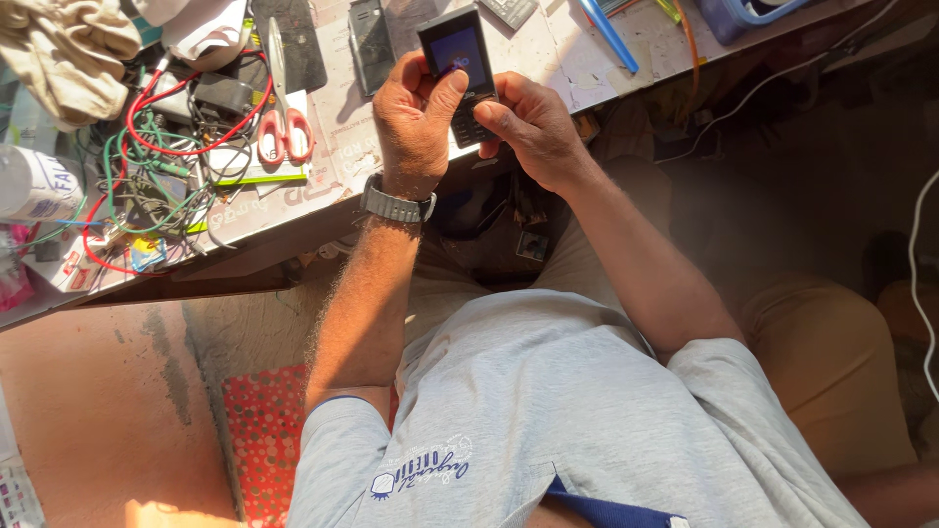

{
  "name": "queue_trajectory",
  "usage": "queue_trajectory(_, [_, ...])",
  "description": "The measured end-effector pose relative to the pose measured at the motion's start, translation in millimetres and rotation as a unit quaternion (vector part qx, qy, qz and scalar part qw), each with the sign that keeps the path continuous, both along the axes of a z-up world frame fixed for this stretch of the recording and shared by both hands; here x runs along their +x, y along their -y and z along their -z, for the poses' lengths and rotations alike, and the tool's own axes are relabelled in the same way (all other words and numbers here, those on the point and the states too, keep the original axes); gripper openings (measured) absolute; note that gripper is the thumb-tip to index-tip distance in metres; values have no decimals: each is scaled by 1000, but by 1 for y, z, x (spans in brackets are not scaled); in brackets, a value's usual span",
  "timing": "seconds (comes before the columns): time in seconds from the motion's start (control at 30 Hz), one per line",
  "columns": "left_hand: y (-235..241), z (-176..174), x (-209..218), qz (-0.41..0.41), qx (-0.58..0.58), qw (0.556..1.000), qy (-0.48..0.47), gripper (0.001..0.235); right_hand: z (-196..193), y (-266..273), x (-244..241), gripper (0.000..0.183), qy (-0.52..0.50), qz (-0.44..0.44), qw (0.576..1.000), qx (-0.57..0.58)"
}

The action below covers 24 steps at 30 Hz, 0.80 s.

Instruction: The person removes the back cover and battery from a feature phone, then uses a small tool to adjust internal components. They reinsert the battery, replace the back cover, and power on the device to verify functionality.

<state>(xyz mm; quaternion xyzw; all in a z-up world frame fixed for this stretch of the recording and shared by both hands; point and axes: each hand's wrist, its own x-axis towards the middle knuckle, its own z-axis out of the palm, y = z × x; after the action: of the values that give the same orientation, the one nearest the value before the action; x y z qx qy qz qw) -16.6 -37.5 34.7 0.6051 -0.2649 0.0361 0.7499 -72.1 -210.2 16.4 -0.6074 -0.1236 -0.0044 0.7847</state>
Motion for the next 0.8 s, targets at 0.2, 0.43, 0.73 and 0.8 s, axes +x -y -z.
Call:
queue_trajectory(0.2, [2,7,0,3,-15,1000,-11,19,4,0,1,36,4,-9,1000,18])
queue_trajectory(0.43, [2,9,4,5,-22,1000,-21,21,4,0,6,40,15,-14,1000,10])
queue_trajectory(0.73, [-3,15,6,11,-26,1000,-12,20,2,1,8,42,10,-8,998,-57])
queue_trajectory(0.8, [-6,16,8,31,-26,999,-19,21,2,1,10,42,1,-12,999,-52])
